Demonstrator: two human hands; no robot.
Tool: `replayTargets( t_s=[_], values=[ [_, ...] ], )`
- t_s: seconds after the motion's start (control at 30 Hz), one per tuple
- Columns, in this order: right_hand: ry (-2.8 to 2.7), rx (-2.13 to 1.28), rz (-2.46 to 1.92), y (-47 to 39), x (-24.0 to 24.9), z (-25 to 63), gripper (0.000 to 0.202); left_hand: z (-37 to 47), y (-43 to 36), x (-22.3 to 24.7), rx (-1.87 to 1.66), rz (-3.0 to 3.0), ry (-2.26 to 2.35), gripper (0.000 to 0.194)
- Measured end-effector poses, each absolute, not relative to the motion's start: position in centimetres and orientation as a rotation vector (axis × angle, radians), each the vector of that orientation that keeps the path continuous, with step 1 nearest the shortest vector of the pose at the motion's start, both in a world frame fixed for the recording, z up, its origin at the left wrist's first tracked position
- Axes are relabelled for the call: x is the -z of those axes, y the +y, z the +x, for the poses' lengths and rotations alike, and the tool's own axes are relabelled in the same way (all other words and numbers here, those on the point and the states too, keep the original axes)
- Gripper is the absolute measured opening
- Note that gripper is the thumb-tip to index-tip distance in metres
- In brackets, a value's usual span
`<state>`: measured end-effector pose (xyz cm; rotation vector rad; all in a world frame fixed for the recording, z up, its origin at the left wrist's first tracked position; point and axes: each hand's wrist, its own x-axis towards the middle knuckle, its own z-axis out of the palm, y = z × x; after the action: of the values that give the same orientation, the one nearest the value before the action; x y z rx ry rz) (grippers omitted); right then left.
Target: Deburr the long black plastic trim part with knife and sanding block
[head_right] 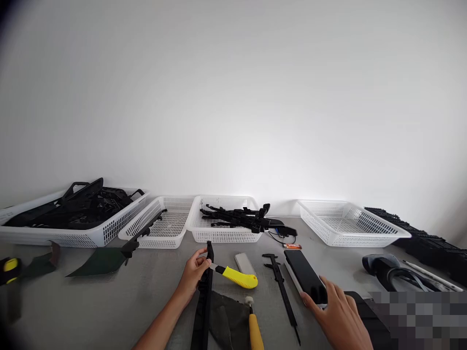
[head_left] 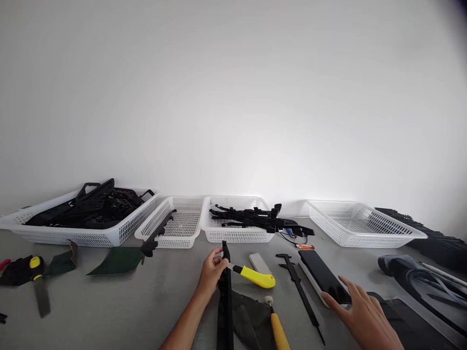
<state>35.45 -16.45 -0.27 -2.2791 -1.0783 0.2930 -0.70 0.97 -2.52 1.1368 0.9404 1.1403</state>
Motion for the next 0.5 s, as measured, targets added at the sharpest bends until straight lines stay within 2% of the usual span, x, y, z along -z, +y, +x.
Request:
replayTargets(
  t_s=[0.1,0.37,0.43,0.5],
  values=[
    [-1.218,-0.144,-2.452,-13.5,1.2,37.0,0.101,-0.7,1.2,2.7,-1.147,1.134,0.935,0.063],
    [-1.271,-0.118,-2.492,-11.6,1.6,37.3,0.095,-0.7,1.3,3.3,-1.125,1.134,0.944,0.067],
    [-1.188,-0.187,-2.419,-12.4,1.1,37.2,0.097,-0.8,1.3,3.2,-1.122,1.140,0.948,0.066],
    [-1.000,-0.430,-2.245,-13.8,1.2,36.7,0.101,-0.8,1.3,3.2,-1.121,1.143,0.950,0.064]
  ],
)
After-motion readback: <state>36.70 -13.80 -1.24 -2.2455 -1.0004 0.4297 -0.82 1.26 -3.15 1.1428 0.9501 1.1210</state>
